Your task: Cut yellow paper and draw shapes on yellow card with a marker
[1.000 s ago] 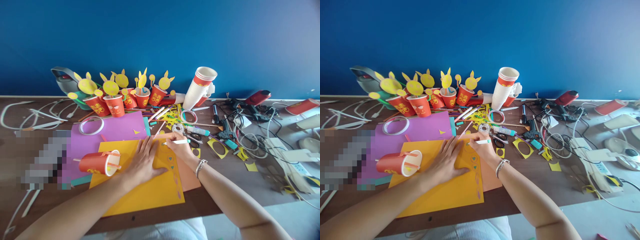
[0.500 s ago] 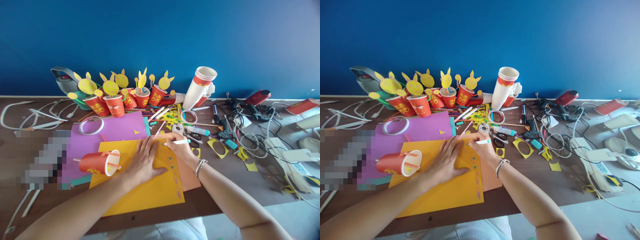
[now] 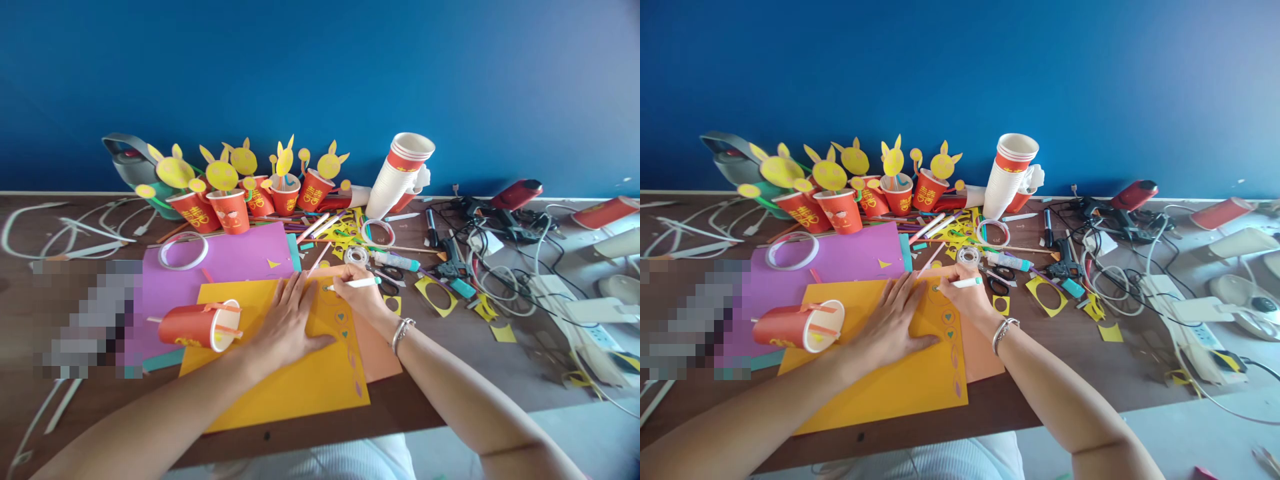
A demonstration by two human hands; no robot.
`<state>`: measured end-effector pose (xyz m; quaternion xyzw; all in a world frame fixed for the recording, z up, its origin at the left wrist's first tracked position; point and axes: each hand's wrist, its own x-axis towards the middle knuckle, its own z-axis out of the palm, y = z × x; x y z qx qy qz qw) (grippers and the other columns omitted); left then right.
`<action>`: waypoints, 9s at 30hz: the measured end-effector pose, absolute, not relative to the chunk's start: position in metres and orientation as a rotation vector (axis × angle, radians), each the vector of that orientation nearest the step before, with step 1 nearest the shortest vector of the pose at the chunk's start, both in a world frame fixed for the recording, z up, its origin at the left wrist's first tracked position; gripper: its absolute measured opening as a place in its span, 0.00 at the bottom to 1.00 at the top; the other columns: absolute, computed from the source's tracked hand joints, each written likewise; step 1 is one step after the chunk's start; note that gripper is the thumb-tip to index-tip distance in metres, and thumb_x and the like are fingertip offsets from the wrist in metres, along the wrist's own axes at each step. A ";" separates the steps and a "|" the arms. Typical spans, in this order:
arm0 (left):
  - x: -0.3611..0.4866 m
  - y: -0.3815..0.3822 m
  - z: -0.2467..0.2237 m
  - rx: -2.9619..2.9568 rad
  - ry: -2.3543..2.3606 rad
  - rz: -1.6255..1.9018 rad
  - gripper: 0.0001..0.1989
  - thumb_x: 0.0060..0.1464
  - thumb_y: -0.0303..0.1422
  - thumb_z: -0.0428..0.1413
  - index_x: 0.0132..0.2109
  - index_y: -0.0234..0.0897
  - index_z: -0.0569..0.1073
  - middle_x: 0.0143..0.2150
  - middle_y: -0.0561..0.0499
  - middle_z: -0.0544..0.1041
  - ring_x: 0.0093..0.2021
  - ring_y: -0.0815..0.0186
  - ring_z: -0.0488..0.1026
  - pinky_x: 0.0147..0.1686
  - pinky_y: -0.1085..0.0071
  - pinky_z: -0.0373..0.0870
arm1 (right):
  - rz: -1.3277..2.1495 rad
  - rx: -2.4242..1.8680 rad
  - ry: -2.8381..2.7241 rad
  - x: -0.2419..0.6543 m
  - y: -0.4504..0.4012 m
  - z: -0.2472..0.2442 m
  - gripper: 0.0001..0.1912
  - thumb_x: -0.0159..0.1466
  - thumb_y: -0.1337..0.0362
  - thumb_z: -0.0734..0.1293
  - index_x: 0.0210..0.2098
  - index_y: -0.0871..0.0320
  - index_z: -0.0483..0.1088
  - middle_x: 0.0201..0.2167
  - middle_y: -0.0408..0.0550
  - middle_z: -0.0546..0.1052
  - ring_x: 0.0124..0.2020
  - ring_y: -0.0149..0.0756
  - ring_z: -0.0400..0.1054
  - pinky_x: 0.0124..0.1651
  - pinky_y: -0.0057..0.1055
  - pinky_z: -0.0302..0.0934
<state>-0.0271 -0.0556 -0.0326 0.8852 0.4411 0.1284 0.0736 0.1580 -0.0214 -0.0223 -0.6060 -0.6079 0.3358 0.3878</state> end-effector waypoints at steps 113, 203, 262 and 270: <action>-0.030 -0.052 -0.034 2.660 1.322 0.399 0.47 0.48 0.58 0.52 0.63 0.27 0.53 0.65 0.31 0.54 0.66 0.46 0.48 0.62 0.45 0.46 | 0.918 -1.482 -1.559 0.172 -0.026 -0.033 0.14 0.54 0.59 0.64 0.19 0.58 0.57 0.17 0.39 0.63 0.20 0.27 0.55 0.21 0.24 0.49; -0.030 -0.052 -0.036 2.694 1.312 0.435 0.47 0.48 0.58 0.52 0.63 0.26 0.53 0.65 0.30 0.55 0.66 0.45 0.50 0.61 0.44 0.47 | 0.955 -1.432 -1.430 0.173 -0.027 -0.028 0.16 0.53 0.57 0.67 0.20 0.57 0.57 0.17 0.39 0.64 0.19 0.29 0.59 0.22 0.25 0.51; -0.030 -0.052 -0.033 2.655 1.311 0.425 0.47 0.48 0.57 0.53 0.63 0.26 0.53 0.65 0.30 0.54 0.66 0.45 0.49 0.62 0.43 0.47 | 0.941 -1.444 -1.435 0.173 -0.027 -0.035 0.14 0.55 0.59 0.64 0.21 0.56 0.55 0.18 0.38 0.63 0.20 0.29 0.58 0.23 0.25 0.51; -0.030 -0.052 -0.033 2.644 1.308 0.442 0.46 0.48 0.57 0.53 0.64 0.30 0.52 0.65 0.32 0.54 0.66 0.45 0.49 0.62 0.44 0.46 | 0.931 -1.456 -1.453 0.174 -0.028 -0.035 0.13 0.55 0.60 0.65 0.21 0.57 0.57 0.18 0.39 0.64 0.21 0.30 0.60 0.23 0.25 0.52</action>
